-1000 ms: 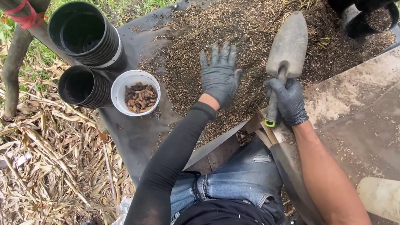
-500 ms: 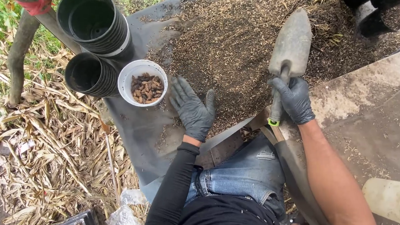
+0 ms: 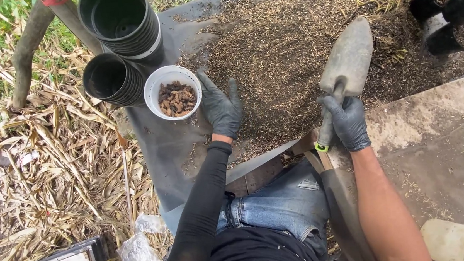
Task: Filling small plastic pots with soil using a hand trowel after moistening the soil with a spray bottle.
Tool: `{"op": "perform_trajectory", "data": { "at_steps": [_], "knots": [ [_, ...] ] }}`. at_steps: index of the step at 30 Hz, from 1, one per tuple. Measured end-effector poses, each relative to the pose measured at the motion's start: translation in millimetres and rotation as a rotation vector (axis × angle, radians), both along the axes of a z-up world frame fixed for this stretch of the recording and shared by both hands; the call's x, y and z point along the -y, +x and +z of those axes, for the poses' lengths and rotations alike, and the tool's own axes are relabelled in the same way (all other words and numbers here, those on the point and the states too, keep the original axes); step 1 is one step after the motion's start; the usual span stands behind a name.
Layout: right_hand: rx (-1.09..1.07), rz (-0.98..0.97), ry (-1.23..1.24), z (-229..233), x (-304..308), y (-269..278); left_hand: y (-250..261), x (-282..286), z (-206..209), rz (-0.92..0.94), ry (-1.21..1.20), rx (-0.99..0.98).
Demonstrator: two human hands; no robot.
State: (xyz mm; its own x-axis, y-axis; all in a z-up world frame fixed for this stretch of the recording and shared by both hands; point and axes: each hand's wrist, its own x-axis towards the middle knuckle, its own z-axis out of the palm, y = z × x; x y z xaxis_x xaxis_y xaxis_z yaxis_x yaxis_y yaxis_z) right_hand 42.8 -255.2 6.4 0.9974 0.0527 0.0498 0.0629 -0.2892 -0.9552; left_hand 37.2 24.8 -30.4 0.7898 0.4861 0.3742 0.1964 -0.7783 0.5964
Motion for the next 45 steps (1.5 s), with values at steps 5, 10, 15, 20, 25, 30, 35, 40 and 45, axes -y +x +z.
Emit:
{"op": "perform_trajectory", "data": {
  "at_steps": [5,10,15,20,25,30,35,40,45],
  "knots": [
    [0.008,0.015,0.031,9,-3,-1,24,-15,-15,0.050,-0.082,-0.010],
    [0.013,0.013,0.018,-9,5,3,43,-13,-7,-0.070,-0.148,0.067],
    [0.001,0.010,0.059,-10,6,3,39,-24,18,0.032,-0.129,0.033],
    [0.004,0.007,0.048,15,-4,0,71,-46,-35,0.243,-0.095,-0.042],
    [-0.007,-0.014,0.046,5,-2,0,71,-42,13,0.005,-0.134,-0.102],
    [-0.021,-0.037,0.051,31,-12,-7,100,-34,-3,-0.211,-0.288,-0.223],
    [-0.001,-0.049,0.054,12,-8,-3,80,-17,22,-0.622,-0.450,0.083],
    [-0.025,-0.038,0.013,-3,2,0,9,2,39,-0.525,-0.236,0.198],
    [-0.054,-0.038,0.000,3,-3,-2,-53,25,-6,-0.130,-0.134,0.206]
  ]
}}
